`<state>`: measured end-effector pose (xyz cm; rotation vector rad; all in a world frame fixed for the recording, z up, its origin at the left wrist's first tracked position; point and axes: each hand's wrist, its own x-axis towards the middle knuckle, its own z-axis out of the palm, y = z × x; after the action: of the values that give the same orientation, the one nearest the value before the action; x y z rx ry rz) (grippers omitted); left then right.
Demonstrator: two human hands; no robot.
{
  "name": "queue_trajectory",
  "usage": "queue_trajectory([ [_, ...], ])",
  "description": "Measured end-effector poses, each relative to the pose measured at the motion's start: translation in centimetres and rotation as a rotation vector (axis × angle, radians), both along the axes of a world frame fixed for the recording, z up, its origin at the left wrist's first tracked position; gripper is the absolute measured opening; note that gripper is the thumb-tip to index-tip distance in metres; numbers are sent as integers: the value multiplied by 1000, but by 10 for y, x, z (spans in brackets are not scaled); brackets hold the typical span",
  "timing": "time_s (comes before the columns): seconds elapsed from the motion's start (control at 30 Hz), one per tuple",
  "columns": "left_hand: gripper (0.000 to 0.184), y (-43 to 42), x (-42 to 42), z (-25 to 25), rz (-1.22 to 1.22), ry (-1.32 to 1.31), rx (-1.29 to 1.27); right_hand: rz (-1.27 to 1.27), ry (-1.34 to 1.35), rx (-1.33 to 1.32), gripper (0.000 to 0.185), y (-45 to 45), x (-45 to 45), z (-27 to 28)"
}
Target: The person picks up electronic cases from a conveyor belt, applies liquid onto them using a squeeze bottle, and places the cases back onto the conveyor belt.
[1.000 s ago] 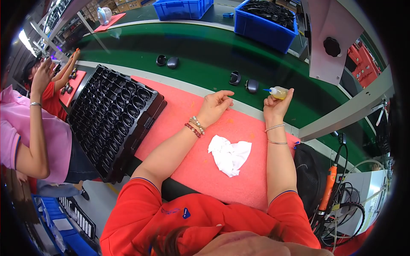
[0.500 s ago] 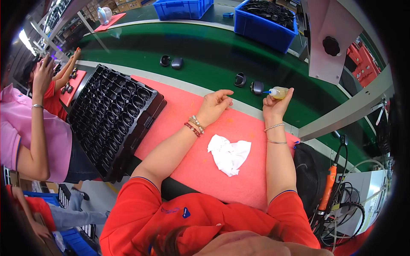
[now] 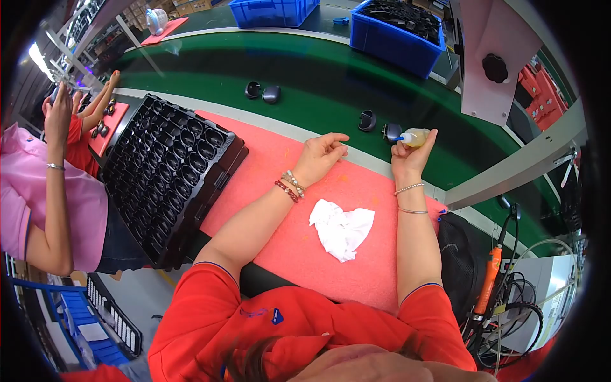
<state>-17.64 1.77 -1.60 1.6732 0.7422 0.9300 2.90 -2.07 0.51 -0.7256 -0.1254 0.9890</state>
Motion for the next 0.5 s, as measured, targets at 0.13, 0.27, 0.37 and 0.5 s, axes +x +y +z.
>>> queue_trajectory([
  [0.13, 23, 0, 0, 0, 3, 5, 13, 25, -13, 3, 52, 0, 0, 0],
  [0.27, 23, 1, 1, -1, 4, -1, 26, 48, -24, 32, 53, 0, 3, -6],
  [0.37, 23, 0, 0, 0, 9, 6, 23, 74, -46, 41, 52, 1, 3, -7],
  [0.5, 23, 0, 1, 0, 9, 9, 29, 73, -56, 34, 51, 0, 2, -5],
])
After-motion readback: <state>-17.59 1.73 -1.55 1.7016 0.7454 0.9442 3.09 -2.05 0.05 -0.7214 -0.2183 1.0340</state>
